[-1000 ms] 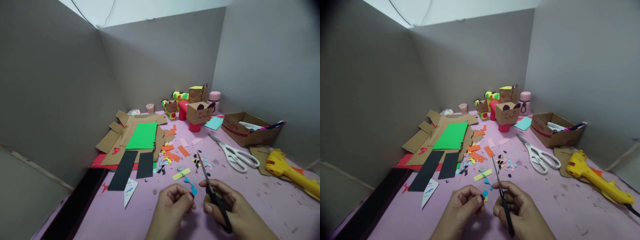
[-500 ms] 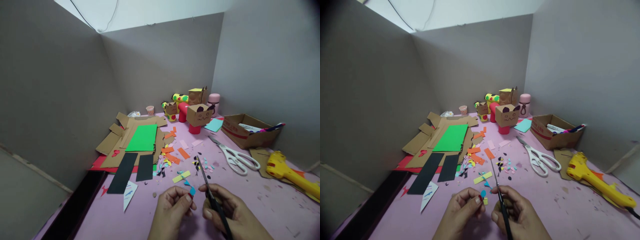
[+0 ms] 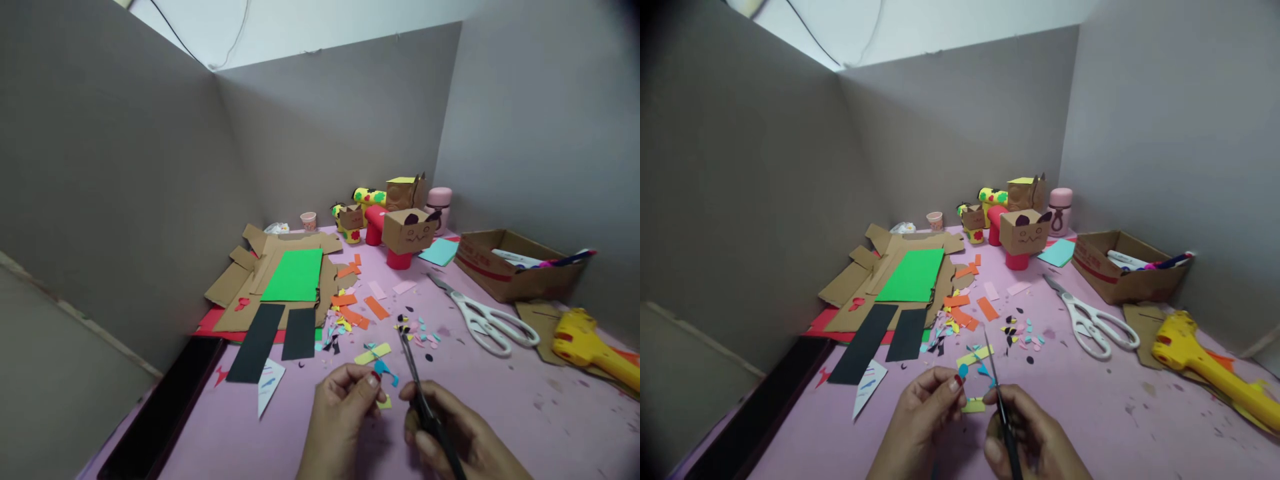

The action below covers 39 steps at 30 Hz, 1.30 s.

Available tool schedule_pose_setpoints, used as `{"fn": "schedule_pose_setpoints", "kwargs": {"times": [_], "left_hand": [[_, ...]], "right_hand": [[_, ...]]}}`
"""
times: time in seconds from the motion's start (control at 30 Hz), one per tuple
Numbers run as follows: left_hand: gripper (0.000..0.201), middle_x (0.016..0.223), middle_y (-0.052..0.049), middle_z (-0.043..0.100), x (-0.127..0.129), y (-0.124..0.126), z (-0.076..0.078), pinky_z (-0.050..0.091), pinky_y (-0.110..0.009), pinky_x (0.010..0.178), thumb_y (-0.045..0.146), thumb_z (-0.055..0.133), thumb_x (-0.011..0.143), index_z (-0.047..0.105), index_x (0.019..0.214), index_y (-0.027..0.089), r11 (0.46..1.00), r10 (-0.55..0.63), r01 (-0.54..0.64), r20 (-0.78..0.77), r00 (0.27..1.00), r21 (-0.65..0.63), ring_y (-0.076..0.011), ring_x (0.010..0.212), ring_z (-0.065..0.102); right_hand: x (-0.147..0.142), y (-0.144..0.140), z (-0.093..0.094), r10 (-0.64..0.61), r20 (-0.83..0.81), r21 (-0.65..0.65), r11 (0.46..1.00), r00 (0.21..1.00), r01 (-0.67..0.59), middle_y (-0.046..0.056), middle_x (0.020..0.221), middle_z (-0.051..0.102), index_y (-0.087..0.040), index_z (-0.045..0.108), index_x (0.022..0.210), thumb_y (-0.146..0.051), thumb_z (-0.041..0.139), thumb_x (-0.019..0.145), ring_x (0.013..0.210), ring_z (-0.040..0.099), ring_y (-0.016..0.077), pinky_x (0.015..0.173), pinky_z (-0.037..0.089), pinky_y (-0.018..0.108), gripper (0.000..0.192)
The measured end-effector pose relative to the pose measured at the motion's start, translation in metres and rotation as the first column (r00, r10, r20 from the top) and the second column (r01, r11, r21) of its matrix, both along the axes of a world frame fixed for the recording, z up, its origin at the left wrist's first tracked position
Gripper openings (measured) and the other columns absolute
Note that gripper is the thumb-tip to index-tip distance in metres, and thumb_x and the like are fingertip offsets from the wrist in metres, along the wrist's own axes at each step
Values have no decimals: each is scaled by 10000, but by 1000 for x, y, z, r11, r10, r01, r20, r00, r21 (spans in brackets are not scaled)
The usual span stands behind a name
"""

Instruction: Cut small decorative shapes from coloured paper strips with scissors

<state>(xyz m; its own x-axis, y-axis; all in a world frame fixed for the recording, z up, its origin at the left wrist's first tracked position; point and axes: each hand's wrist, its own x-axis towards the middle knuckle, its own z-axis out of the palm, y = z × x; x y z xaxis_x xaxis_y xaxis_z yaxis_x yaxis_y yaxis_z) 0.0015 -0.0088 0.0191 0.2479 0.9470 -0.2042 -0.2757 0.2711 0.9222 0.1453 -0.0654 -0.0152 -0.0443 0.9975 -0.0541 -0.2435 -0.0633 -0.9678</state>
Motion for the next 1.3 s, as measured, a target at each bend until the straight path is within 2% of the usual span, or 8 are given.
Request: {"fn": "schedule_pose_setpoints", "kwargs": {"times": [0.2,0.3,0.4,0.53,0.7,0.97,1.13,1.3], "left_hand": [[81,613,34,603,-29,8,33,355,-206,578,237,635,740,621,697,169,977,-132,165,-227,965,136,-89,583,483],[44,620,45,572,-55,7,42,337,-209,565,197,625,725,635,704,160,938,-271,339,-450,851,76,-85,580,465],[63,631,36,584,-75,2,41,347,-219,566,175,588,716,644,695,155,892,-367,452,-620,694,-22,-94,586,480],[123,674,6,653,-79,-7,27,388,-225,571,198,559,713,677,722,164,843,-436,530,-695,571,-93,-119,614,546],[200,681,-16,689,-67,-16,18,391,-224,551,195,515,697,713,718,173,818,-358,570,-840,407,-72,-146,634,580],[227,743,-7,702,-71,-16,21,409,-251,639,185,455,752,682,754,197,852,-177,522,-910,374,49,-153,696,602],[168,841,-39,662,-58,-31,17,408,-305,690,252,613,696,654,849,197,853,-26,510,-967,253,110,-202,782,565],[53,816,-25,645,-52,-36,14,399,-286,710,184,586,714,637,717,197,830,-51,542,-949,310,132,-181,796,558]], "right_hand": [[11,0,8,-79,63,-6,997,995,79,-60,651,510,-287,581,1007,-556,665,726,520,418,105,476,314,214,398],[13,-2,12,-114,129,-42,992,985,120,-60,658,515,-288,570,1012,-573,667,711,530,414,113,484,321,224,426],[13,-3,15,-124,159,-76,988,979,138,-60,662,523,-294,564,1020,-577,673,701,545,420,122,499,336,234,440],[11,-3,18,-122,151,-88,987,981,137,-66,636,497,-267,578,1002,-566,686,691,547,408,122,503,326,236,445],[14,-2,19,-137,184,-82,985,973,154,-61,639,498,-253,566,1027,-509,680,721,546,406,128,506,312,250,415],[17,-1,19,-100,197,-62,991,975,114,-62,645,501,-256,559,1033,-456,667,752,546,415,124,498,342,240,361],[16,-2,21,-125,184,-70,988,975,140,-67,629,493,-247,563,1031,-441,674,744,541,404,122,490,328,243,363],[15,-1,21,-145,197,-60,985,970,159,-65,626,499,-246,577,1020,-427,687,723,527,417,125,483,330,251,365]]}}
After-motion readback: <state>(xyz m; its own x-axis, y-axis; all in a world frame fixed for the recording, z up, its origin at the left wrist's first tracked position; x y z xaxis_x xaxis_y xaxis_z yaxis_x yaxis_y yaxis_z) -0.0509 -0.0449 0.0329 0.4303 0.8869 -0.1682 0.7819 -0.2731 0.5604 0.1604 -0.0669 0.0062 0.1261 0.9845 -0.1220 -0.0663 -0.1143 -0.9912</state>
